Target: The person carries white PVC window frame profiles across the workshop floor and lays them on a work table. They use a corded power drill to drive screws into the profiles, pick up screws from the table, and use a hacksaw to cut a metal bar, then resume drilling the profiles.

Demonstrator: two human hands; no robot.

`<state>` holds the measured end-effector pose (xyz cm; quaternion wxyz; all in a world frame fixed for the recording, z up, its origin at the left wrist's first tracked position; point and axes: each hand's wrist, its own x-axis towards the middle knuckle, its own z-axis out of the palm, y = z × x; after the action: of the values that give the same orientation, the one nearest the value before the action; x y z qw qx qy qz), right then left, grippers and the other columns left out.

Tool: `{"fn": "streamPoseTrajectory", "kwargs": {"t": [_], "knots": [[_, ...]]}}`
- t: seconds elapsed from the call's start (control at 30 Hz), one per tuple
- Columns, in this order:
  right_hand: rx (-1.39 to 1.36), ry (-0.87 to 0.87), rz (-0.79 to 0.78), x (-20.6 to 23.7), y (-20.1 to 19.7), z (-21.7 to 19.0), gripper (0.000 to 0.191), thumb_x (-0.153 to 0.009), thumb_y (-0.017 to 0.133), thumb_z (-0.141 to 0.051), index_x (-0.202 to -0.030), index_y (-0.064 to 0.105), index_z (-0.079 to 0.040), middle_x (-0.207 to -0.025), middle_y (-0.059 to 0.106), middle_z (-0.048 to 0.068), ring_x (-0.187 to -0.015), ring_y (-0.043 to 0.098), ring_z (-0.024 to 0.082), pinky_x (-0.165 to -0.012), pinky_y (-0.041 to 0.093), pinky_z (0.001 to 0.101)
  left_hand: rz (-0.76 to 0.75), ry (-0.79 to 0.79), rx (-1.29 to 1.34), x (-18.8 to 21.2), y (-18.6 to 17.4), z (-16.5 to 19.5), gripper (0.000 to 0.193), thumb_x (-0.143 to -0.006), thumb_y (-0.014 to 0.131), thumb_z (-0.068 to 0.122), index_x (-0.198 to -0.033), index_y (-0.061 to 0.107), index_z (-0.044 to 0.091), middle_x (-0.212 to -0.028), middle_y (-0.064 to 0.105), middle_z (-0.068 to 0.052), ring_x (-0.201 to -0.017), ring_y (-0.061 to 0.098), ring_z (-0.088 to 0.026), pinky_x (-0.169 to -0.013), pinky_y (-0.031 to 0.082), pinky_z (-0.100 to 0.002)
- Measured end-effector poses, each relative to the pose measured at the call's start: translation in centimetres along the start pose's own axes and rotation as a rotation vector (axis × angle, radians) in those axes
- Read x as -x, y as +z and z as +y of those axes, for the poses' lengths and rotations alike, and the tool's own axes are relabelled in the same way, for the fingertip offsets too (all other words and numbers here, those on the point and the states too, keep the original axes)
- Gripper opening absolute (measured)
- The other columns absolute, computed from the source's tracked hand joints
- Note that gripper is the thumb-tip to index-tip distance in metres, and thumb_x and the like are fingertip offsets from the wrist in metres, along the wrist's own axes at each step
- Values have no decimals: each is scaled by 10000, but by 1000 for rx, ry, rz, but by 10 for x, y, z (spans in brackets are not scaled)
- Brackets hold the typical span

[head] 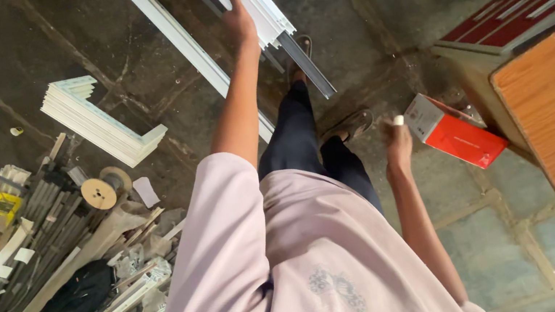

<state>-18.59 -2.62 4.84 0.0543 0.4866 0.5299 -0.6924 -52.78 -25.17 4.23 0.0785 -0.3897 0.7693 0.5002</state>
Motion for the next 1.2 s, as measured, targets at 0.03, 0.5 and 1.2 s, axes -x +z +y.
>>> {"fn": "streamPoseTrajectory", "kwargs": {"t": [0.03, 0.5, 1.2], "knots": [[-137, 92, -56, -2, 2, 13, 538, -1085, 413, -406, -1447, 503, -18, -1391, 638, 137, -1258, 610, 256, -1056, 451, 384, 2, -15, -1, 0, 1, 0, 958, -725, 425, 924, -538, 611, 2, -542, 578, -80, -529, 552, -199, -486, 425, -386], [-202, 258, -108, -12, 195, -55, 924, -910, 360, -746, -1508, 393, -43, -1636, 395, 88, -1522, 363, 252, -1091, 362, 575, 21, -25, 23, 2, -6, 16, 966, -787, 456, 878, -564, 592, -52, -575, 617, -177, -556, 596, -293, -566, 470, -464], [550, -318, 93, -95, 248, -145, 476, -1054, 496, -430, -1191, 652, -1, -1088, 692, 193, -948, 601, 265, -842, 487, 418, 24, 212, 149, -13, -20, 13, 797, -968, 541, 674, -1095, 682, -100, -954, 716, -269, -887, 700, -398, -757, 530, -465]]}}
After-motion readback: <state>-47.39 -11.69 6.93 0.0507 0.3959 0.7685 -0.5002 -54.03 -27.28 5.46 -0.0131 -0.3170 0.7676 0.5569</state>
